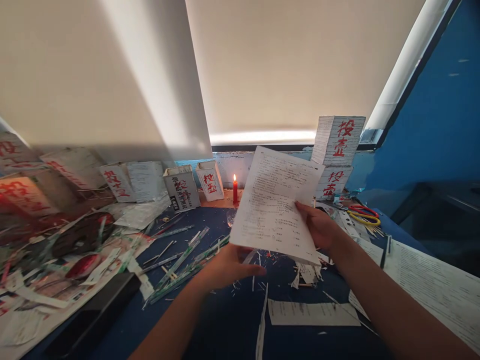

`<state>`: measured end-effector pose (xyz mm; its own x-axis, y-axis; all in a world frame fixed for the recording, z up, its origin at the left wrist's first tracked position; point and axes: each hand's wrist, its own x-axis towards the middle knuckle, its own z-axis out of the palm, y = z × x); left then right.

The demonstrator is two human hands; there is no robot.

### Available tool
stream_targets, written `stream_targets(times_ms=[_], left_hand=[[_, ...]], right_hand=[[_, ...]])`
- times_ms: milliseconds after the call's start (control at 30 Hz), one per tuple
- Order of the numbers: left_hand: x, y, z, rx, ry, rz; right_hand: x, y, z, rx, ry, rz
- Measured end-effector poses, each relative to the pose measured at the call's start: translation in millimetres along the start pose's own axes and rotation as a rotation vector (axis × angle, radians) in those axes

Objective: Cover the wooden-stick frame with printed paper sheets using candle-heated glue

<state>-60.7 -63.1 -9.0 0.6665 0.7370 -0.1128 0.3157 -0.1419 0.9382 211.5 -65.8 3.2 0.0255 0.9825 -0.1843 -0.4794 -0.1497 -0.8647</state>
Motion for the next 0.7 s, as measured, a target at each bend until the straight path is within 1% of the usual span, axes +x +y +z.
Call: stream_targets(times_ms=[67, 167, 300, 400, 433, 500, 533, 600, 633, 700], left_hand=[[1.5, -6.9, 5.6, 0.053, 0.045, -0.036], [-0.3, -9.8, 3.7, 0.089, 0.018, -0.036], [-15.8, -4.5, -15.9, 0.133, -0.108, -0.043], [-29.7, 1.0, -34.0, 0.197, -0.184, -0.102], [-32.5, 2.8, -39.0, 0.232, -0.184, -0.124], [-32.7, 6.2, -45.6, 0.288, -0.117, -0.146], [-29.7, 8.0, -46.7, 0.263, -0.066, -0.139], [-17.9, 11.5, -44.6, 0.105, 0.034, -0.093], [-9.8, 13.0, -41.5, -0.042, 0.060, -0.056], [7.7, 15.1, -33.0, -0.177, 0.093, -0.008]], right_hand=[[1.3, -3.1, 1.1, -0.005, 0.006, -0.023], [2.4, -8.8, 0.2, -0.017, 0.013, -0.072], [0.8, -20.3, -2.6, -0.015, 0.026, -0.146], [-2.2, -26.4, 0.1, -0.005, 0.037, -0.160], [-3.2, -26.8, 2.5, -0.003, 0.036, -0.155], [-4.7, -24.8, 8.5, 0.000, 0.026, -0.131], [-5.0, -22.4, 11.8, -0.001, 0.019, -0.113], [-4.8, -15.9, 17.4, -0.009, 0.001, -0.071], [-4.2, -12.0, 19.4, -0.019, -0.012, -0.049], [-2.2, -4.4, 20.9, -0.041, -0.036, -0.016]])
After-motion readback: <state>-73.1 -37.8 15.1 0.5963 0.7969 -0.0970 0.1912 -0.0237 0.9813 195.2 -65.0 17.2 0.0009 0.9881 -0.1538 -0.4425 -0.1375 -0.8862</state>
